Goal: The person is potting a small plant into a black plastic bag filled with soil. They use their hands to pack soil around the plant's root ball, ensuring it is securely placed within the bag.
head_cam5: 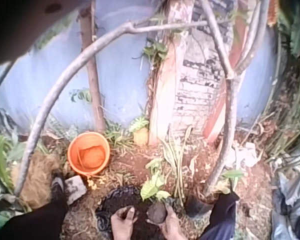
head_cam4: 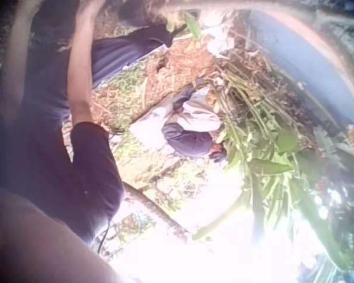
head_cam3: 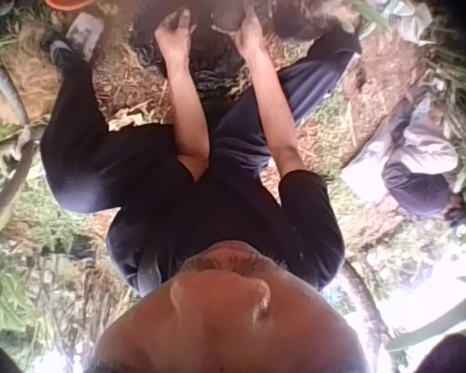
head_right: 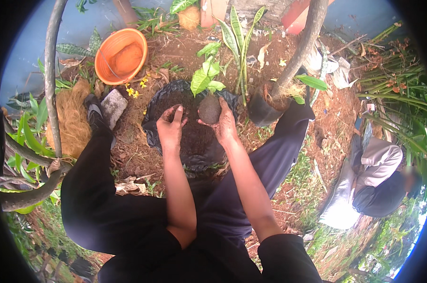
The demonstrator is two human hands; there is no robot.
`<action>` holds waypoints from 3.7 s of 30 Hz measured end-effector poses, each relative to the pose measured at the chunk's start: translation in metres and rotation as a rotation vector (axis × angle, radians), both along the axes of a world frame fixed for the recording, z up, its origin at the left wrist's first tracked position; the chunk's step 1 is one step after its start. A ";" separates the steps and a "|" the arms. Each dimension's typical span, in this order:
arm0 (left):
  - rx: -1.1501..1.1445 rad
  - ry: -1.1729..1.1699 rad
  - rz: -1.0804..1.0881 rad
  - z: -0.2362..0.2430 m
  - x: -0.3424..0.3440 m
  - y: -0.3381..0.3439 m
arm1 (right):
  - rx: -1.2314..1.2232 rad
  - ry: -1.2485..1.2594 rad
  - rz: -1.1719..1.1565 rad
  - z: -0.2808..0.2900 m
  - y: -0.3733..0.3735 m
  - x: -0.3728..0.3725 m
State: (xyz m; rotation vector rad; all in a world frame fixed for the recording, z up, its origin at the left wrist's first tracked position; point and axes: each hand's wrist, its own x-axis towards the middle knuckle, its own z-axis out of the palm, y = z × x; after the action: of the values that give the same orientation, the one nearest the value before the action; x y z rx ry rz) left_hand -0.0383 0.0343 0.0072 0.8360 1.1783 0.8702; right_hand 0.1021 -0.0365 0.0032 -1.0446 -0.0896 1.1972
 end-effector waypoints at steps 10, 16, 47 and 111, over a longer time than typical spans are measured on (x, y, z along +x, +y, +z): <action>-0.215 -0.532 0.036 0.016 0.014 -0.006 | -0.054 -0.117 0.048 0.005 -0.001 -0.004; -0.167 -0.406 0.008 0.018 0.030 -0.019 | -0.104 -0.217 0.012 0.005 0.000 -0.010; 0.880 0.397 -0.221 0.023 0.053 -0.042 | -0.021 0.095 0.008 0.029 -0.001 -0.011; 0.587 -0.045 -0.044 0.012 0.054 -0.059 | 0.071 0.015 -0.098 0.007 -0.004 -0.006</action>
State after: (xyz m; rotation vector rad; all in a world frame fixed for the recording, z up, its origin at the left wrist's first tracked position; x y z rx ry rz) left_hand 0.0157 -0.0245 0.0189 1.3011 0.8634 1.2157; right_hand 0.0956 -0.0401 0.0106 -0.9671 -0.0684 1.1056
